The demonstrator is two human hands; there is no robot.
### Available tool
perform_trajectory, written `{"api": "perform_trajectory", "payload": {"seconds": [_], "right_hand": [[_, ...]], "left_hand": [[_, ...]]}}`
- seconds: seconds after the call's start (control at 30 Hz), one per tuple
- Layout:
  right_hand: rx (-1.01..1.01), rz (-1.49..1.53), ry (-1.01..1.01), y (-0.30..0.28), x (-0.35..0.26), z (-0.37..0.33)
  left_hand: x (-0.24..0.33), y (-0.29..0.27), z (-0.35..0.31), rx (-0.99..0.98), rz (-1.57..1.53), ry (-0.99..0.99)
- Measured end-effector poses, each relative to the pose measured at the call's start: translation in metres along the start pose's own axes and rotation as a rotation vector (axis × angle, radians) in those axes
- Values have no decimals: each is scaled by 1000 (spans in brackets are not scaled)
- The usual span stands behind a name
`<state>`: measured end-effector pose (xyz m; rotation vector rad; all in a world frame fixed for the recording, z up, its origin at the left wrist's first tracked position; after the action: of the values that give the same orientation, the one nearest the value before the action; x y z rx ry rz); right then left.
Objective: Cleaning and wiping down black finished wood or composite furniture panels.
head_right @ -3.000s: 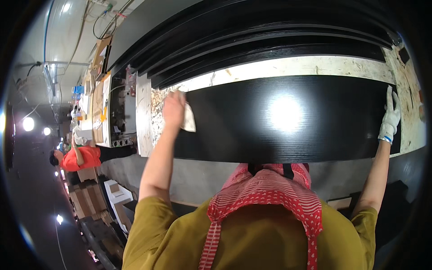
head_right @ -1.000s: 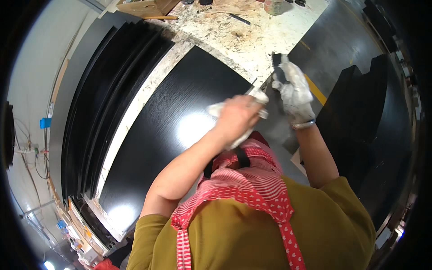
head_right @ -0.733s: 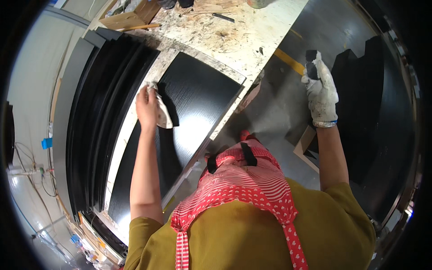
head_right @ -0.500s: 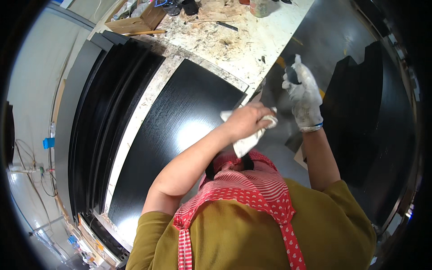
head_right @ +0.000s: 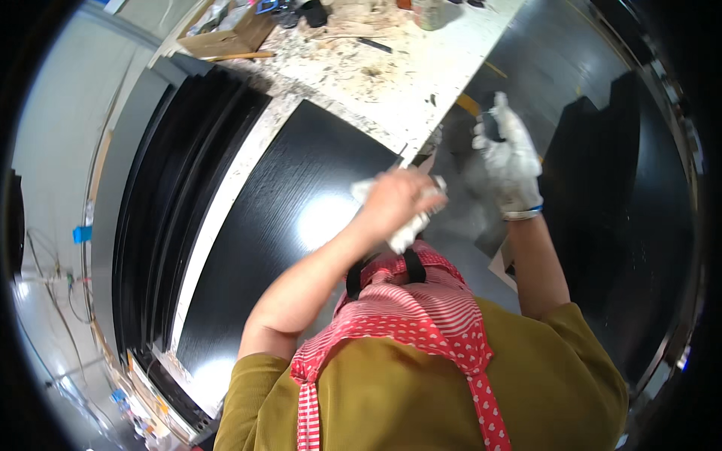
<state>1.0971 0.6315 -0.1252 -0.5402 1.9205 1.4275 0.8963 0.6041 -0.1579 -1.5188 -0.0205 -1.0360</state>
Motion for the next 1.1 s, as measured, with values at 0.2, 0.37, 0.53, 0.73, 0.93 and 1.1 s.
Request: {"api": "perform_trajectory", "payload": {"seconds": [0.2, 0.37, 0.53, 0.73, 0.93, 1.1], "right_hand": [[-160, 29, -57, -22, -21, 32], [-231, 103, 156, -30, 16, 53], [-306, -260, 252, -4, 79, 104], [-537, -458, 190, 64, 146, 69], [-711, -640, 93, 41, 156, 72], [-651, -681, 81, 13, 144, 78]], "left_hand": [[0, -83, -146, 68, 146, -523], [29, -109, -322, 109, 449, -1188], [32, -86, -384, 51, 585, -1555], [11, -56, -388, 195, 500, -1659], [24, -39, -399, 332, 578, -1583], [30, -42, -401, 288, 566, -1512]]}}
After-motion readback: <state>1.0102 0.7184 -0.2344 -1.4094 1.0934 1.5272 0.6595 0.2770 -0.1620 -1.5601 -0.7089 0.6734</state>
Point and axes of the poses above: each hand's wrist, its own z-axis towards the middle knuckle, its own y-axis out of the palm, x = y × z, the point moved 3 cm from there along z, towards the middle knuckle, and after that the axes turned 6 degrees about z, right-handed, at the moved point
